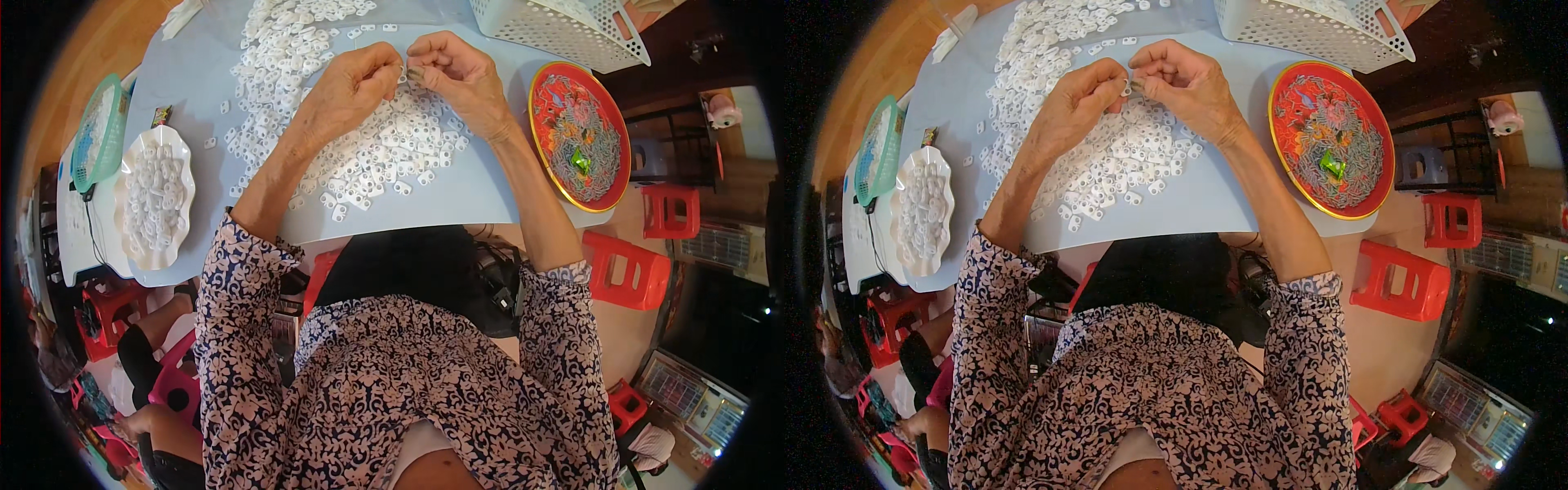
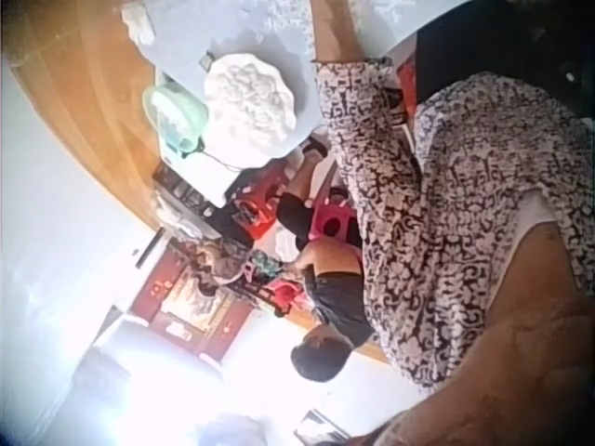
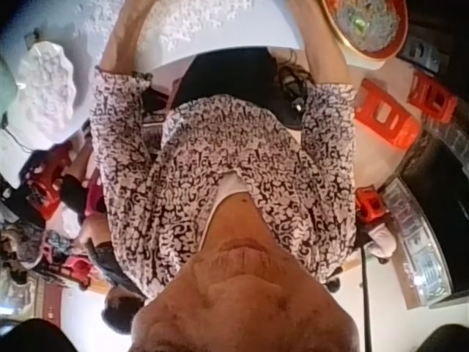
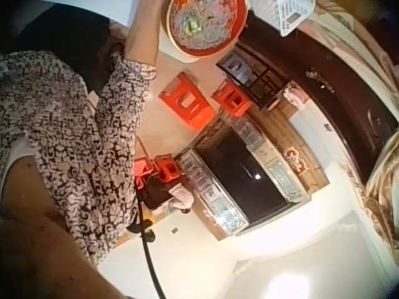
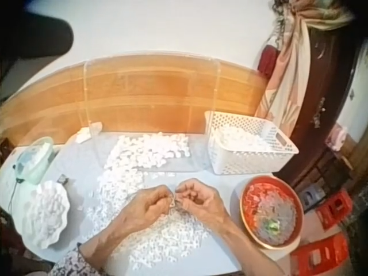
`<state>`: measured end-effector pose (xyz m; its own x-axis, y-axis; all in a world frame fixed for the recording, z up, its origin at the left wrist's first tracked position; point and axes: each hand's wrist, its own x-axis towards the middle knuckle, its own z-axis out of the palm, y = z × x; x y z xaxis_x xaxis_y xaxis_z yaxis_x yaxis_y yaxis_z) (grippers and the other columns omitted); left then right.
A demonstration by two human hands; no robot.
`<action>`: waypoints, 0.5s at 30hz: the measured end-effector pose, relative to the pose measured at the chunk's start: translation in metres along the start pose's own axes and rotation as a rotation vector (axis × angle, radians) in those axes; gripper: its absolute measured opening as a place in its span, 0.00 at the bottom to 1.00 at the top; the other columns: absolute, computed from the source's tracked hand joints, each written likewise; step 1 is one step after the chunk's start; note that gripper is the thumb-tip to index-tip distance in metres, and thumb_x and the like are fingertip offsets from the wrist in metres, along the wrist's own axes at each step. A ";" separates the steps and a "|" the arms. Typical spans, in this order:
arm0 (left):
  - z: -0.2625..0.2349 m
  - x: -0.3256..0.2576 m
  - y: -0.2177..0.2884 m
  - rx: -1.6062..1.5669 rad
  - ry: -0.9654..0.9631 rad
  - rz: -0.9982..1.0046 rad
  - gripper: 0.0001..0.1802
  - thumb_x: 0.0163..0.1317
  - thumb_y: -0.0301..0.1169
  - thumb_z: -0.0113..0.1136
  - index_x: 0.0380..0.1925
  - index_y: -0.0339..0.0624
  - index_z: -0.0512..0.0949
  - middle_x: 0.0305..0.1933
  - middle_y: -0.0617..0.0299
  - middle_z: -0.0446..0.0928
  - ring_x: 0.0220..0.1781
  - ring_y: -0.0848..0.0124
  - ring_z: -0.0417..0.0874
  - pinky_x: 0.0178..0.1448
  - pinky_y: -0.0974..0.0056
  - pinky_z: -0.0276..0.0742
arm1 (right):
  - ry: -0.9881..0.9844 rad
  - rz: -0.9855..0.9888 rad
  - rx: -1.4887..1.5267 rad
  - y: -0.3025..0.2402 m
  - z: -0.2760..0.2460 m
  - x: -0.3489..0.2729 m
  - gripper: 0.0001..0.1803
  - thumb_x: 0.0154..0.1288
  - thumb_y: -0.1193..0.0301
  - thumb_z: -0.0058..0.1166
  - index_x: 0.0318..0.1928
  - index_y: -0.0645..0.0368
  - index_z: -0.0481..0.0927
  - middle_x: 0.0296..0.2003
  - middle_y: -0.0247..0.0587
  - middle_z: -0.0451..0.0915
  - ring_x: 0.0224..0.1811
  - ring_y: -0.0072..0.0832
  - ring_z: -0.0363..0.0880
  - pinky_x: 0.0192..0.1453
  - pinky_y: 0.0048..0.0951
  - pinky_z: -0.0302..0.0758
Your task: Manually assembling small white plastic components at a table.
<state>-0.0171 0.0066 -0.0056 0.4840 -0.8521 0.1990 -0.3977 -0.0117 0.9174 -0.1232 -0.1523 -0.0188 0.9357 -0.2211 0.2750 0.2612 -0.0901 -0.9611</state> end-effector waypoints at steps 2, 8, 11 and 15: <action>0.000 -0.001 0.002 0.034 -0.009 0.012 0.09 0.64 0.30 0.44 0.28 0.38 0.71 0.20 0.66 0.70 0.23 0.79 0.66 0.28 0.71 0.64 | -0.003 -0.006 -0.013 0.000 0.000 0.000 0.11 0.62 0.76 0.55 0.45 0.62 0.76 0.37 0.33 0.79 0.37 0.15 0.76 0.43 0.18 0.76; 0.001 0.002 -0.009 -0.028 0.042 0.037 0.10 0.65 0.31 0.44 0.28 0.39 0.72 0.21 0.67 0.70 0.22 0.79 0.66 0.27 0.72 0.63 | 0.031 -0.018 -0.032 -0.003 0.004 0.000 0.09 0.63 0.76 0.53 0.45 0.62 0.76 0.34 0.31 0.79 0.36 0.14 0.76 0.42 0.17 0.75; 0.001 0.002 -0.008 -0.017 0.024 0.039 0.11 0.66 0.32 0.45 0.28 0.40 0.72 0.21 0.67 0.70 0.22 0.80 0.66 0.26 0.72 0.63 | 0.045 -0.026 -0.058 -0.004 0.005 -0.001 0.09 0.64 0.77 0.51 0.44 0.62 0.75 0.33 0.30 0.79 0.35 0.13 0.75 0.42 0.16 0.74; 0.001 0.002 -0.012 -0.022 0.012 0.085 0.11 0.66 0.33 0.45 0.28 0.40 0.73 0.21 0.67 0.71 0.22 0.80 0.66 0.26 0.72 0.62 | 0.031 -0.040 -0.088 -0.007 0.008 -0.001 0.09 0.64 0.78 0.49 0.44 0.63 0.75 0.32 0.29 0.78 0.34 0.12 0.74 0.41 0.16 0.73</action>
<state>-0.0127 0.0045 -0.0165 0.4586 -0.8431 0.2808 -0.4205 0.0725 0.9044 -0.1244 -0.1441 -0.0127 0.9167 -0.2452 0.3154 0.2755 -0.1837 -0.9436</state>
